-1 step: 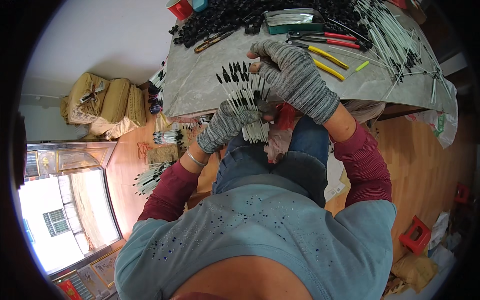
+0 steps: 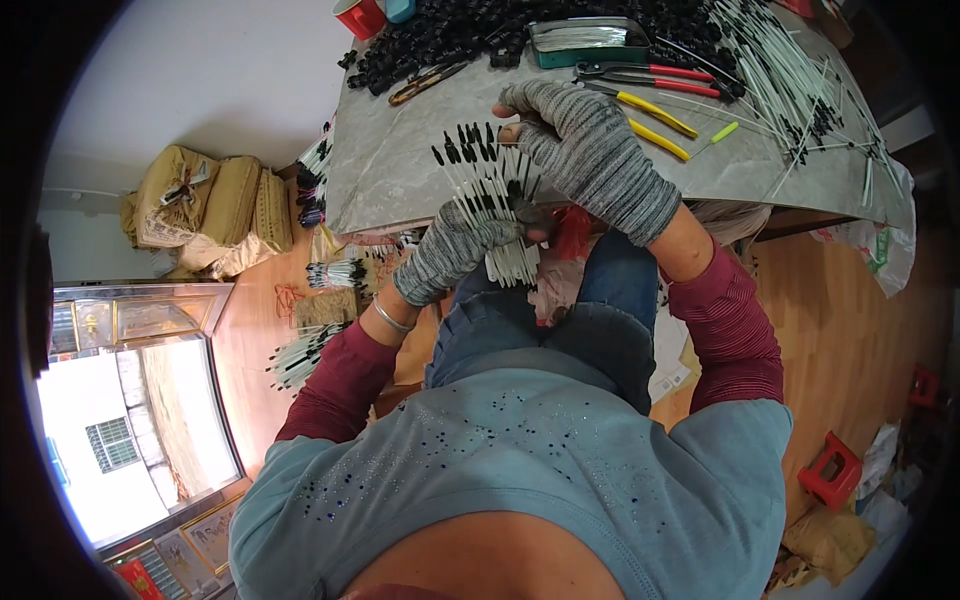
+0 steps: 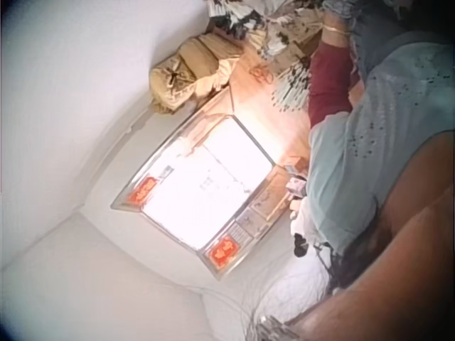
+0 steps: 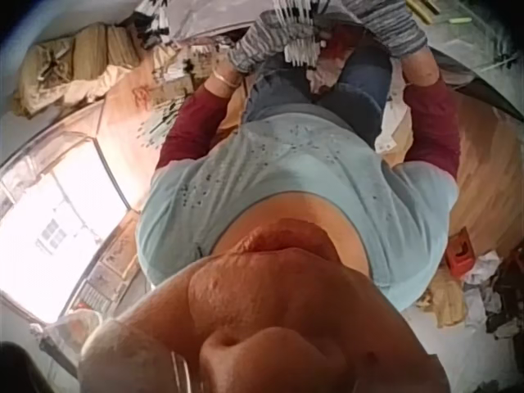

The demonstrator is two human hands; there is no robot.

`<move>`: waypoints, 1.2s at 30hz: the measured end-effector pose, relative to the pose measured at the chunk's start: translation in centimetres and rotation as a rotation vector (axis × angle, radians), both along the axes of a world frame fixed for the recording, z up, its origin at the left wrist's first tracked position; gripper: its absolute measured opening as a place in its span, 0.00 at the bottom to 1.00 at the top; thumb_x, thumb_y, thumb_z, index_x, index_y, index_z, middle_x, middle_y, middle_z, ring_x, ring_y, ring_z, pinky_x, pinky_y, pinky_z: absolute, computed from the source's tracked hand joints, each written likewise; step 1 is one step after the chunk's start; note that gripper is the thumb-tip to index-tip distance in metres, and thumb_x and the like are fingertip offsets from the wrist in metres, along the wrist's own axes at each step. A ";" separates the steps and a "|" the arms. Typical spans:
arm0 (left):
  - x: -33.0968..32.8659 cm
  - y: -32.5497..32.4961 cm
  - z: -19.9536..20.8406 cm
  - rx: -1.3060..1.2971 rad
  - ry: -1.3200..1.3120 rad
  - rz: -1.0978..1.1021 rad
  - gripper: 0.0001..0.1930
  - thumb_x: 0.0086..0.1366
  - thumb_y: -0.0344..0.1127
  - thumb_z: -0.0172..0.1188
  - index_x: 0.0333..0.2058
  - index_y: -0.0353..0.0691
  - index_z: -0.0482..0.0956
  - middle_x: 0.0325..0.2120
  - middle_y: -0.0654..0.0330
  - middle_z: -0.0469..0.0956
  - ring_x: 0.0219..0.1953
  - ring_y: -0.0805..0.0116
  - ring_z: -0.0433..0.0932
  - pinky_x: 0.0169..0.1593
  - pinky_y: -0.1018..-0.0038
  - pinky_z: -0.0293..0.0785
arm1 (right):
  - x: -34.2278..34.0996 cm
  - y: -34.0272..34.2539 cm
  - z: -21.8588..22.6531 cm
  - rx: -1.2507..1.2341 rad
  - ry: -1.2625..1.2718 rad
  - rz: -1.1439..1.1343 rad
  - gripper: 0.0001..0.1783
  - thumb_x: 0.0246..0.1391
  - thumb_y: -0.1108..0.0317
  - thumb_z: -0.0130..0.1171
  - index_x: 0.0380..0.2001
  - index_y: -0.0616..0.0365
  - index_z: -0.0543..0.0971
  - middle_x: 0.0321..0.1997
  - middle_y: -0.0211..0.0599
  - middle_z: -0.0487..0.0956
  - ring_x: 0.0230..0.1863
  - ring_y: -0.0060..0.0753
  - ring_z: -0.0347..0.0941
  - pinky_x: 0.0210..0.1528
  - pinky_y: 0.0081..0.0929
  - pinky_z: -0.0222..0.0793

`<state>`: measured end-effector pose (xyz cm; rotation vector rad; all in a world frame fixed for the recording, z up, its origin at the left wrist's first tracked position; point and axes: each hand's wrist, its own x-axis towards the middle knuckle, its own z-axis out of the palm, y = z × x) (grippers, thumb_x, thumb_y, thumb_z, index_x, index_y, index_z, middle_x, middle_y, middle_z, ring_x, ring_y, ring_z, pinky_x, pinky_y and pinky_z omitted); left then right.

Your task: Organizing and trimming bundles of wire-like components at a workbench using pliers.

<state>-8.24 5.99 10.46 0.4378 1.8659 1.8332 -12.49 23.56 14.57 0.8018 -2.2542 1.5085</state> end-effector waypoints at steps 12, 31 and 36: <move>-0.4 -0.4 -0.2 0.010 -0.063 -0.094 0.12 0.50 0.29 0.52 0.35 0.34 0.70 0.31 0.61 0.72 0.34 0.75 0.70 0.39 0.81 0.65 | -0.5 0.4 2.0 0.265 -0.080 0.073 0.09 0.44 0.71 0.49 0.31 0.62 0.71 0.27 0.32 0.73 0.31 0.19 0.69 0.35 0.15 0.65; -0.8 -1.0 -0.9 -0.096 0.282 -0.201 0.10 0.52 0.32 0.50 0.34 0.40 0.72 0.32 0.61 0.72 0.35 0.71 0.70 0.40 0.78 0.64 | -1.1 -0.3 0.2 0.079 -0.008 0.086 0.11 0.43 0.68 0.49 0.31 0.60 0.72 0.25 0.37 0.74 0.27 0.29 0.70 0.32 0.22 0.64; -0.7 -1.1 0.4 -0.115 0.325 -0.174 0.09 0.51 0.31 0.51 0.32 0.39 0.73 0.29 0.62 0.73 0.33 0.73 0.71 0.38 0.78 0.66 | -0.7 -0.4 0.0 0.218 0.120 0.053 0.12 0.42 0.65 0.50 0.32 0.57 0.72 0.27 0.37 0.73 0.29 0.31 0.69 0.33 0.24 0.63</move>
